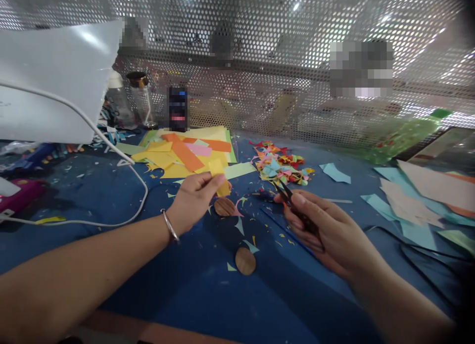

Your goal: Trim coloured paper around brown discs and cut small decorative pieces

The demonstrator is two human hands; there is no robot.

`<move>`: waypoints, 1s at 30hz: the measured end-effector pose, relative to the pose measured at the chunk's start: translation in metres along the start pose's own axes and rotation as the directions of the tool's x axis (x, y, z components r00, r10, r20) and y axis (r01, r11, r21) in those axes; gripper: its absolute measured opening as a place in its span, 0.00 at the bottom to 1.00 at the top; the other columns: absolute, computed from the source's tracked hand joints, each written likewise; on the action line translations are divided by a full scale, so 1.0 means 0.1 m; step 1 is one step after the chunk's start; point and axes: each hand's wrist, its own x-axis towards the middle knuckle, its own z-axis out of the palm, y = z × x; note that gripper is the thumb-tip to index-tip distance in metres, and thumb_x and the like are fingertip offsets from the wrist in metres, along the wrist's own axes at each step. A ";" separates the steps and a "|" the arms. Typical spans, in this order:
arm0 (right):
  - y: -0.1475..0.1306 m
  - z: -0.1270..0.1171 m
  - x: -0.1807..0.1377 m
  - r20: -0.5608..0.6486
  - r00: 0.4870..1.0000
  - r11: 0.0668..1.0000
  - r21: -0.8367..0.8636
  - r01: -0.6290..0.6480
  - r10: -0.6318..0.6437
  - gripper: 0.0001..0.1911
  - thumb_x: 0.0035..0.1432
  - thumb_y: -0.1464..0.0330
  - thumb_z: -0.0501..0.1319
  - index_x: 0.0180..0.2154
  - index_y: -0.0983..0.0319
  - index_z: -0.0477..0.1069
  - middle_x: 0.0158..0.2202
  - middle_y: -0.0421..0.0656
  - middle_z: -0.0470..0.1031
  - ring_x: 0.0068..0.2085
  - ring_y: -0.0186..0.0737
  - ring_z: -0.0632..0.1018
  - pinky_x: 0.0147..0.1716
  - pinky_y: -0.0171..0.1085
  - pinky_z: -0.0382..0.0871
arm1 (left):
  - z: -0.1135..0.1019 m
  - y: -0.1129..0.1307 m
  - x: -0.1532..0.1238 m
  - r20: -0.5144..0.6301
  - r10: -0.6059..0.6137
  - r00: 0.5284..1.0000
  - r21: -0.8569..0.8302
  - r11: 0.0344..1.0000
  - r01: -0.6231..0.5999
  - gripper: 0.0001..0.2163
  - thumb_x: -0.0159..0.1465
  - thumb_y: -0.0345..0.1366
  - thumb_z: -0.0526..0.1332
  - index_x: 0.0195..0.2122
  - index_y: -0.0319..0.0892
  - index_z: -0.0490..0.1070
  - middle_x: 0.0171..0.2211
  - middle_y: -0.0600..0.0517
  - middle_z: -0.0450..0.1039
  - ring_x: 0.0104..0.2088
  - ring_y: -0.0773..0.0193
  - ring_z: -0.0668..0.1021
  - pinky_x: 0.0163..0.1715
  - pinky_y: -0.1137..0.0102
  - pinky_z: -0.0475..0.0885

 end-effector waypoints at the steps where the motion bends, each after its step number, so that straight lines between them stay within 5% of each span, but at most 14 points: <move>1: 0.01 -0.02 -0.01 -0.005 1.000 1.000 0.010 -0.004 0.004 0.17 0.59 0.53 0.63 0.37 0.61 0.70 0.20 0.33 0.60 0.16 0.23 0.53 0.12 0.27 0.41 | -0.01 -0.01 0.03 -0.056 0.010 0.998 -0.017 1.000 -0.011 0.14 0.64 0.44 0.58 0.27 0.41 0.74 0.28 0.50 0.77 0.30 0.65 0.76 0.36 0.69 0.72; 5: 0.02 -0.05 -0.02 -0.022 0.999 1.000 0.016 0.025 -0.025 0.18 0.58 0.53 0.65 0.37 0.61 0.69 0.20 0.33 0.61 0.15 0.23 0.54 0.12 0.26 0.43 | -0.02 -0.02 0.09 -0.118 -0.082 0.990 -0.131 0.989 0.066 0.12 0.63 0.44 0.59 0.28 0.40 0.72 0.28 0.50 0.74 0.28 0.66 0.76 0.26 0.72 0.70; 8: 0.01 -0.04 -0.02 -0.004 0.999 0.999 -0.024 0.034 -0.034 0.18 0.58 0.52 0.65 0.36 0.61 0.69 0.20 0.33 0.61 0.16 0.23 0.54 0.12 0.26 0.43 | -0.08 0.04 0.08 -0.049 -0.132 0.990 0.002 0.991 0.132 0.13 0.65 0.45 0.58 0.31 0.41 0.71 0.22 0.52 0.71 0.22 0.67 0.76 0.19 0.73 0.65; 10: 0.00 -0.04 -0.02 0.015 1.000 0.997 -0.080 0.021 -0.020 0.20 0.57 0.51 0.64 0.37 0.61 0.69 0.20 0.33 0.60 0.16 0.23 0.53 0.12 0.27 0.42 | -0.15 0.10 0.07 -0.009 -0.035 0.999 0.179 0.983 0.036 0.14 0.66 0.45 0.57 0.31 0.41 0.72 0.21 0.53 0.69 0.19 0.69 0.74 0.19 0.73 0.66; 13: -0.01 -0.05 -0.02 0.046 0.999 0.982 -0.190 0.005 0.004 0.23 0.57 0.49 0.64 0.40 0.62 0.70 0.21 0.33 0.60 0.16 0.24 0.52 0.12 0.28 0.41 | -0.25 0.20 0.03 0.010 0.219 0.976 0.377 0.903 -0.206 0.15 0.66 0.45 0.57 0.30 0.40 0.75 0.33 0.49 0.73 0.23 0.71 0.73 0.23 0.73 0.70; 15: 0.00 -0.06 -0.02 0.061 0.998 0.972 -0.234 0.008 0.007 0.24 0.57 0.48 0.63 0.41 0.62 0.71 0.21 0.33 0.60 0.16 0.24 0.53 0.13 0.28 0.42 | -0.27 0.25 -0.01 -0.086 0.386 0.918 0.433 0.845 -0.314 0.14 0.66 0.44 0.57 0.29 0.41 0.76 0.39 0.47 0.73 0.27 0.69 0.73 0.27 0.72 0.71; 17: 0.00 -0.06 -0.01 0.053 0.999 0.972 -0.234 0.014 -0.001 0.24 0.56 0.47 0.63 0.42 0.61 0.71 0.22 0.33 0.60 0.17 0.24 0.52 0.14 0.28 0.42 | -0.21 0.27 -0.08 -0.235 0.466 0.853 0.440 0.834 -0.334 0.13 0.66 0.42 0.58 0.29 0.43 0.77 0.33 0.49 0.73 0.32 0.65 0.73 0.31 0.71 0.71; 19: 0.01 -0.03 0.00 0.032 0.999 0.973 -0.229 0.014 -0.006 0.24 0.56 0.47 0.63 0.41 0.61 0.70 0.22 0.33 0.60 0.17 0.24 0.52 0.14 0.29 0.42 | -0.10 0.23 -0.15 -0.252 0.336 0.907 0.299 0.919 -0.257 0.12 0.66 0.42 0.58 0.31 0.45 0.79 0.24 0.52 0.70 0.27 0.66 0.71 0.28 0.71 0.69; 21: 0.02 0.00 0.01 0.022 1.000 0.966 -0.256 0.026 -0.022 0.24 0.56 0.47 0.62 0.41 0.60 0.70 0.22 0.33 0.59 0.18 0.25 0.54 0.15 0.29 0.45 | 0.04 0.15 -0.21 -0.054 0.044 0.998 0.019 0.999 -0.043 0.11 0.64 0.45 0.61 0.34 0.45 0.80 0.21 0.54 0.71 0.22 0.68 0.69 0.23 0.72 0.66; 25: 0.04 0.08 -0.01 0.084 0.993 0.906 -0.410 0.109 -0.081 0.21 0.59 0.50 0.61 0.41 0.60 0.70 0.23 0.35 0.62 0.22 0.30 0.62 0.19 0.30 0.55 | 0.22 0.02 -0.24 0.165 -0.226 0.960 -0.330 0.905 0.270 0.10 0.58 0.43 0.67 0.33 0.42 0.80 0.26 0.52 0.76 0.25 0.69 0.74 0.27 0.73 0.69; 30: 0.09 0.11 -0.05 0.165 0.981 0.802 -0.570 0.180 -0.103 0.18 0.62 0.51 0.58 0.41 0.58 0.70 0.29 0.40 0.70 0.28 0.37 0.70 0.26 0.34 0.62 | 0.22 0.02 -0.22 0.228 -0.307 0.924 -0.442 0.813 0.379 0.09 0.56 0.41 0.70 0.32 0.40 0.78 0.28 0.52 0.78 0.28 0.68 0.78 0.30 0.73 0.71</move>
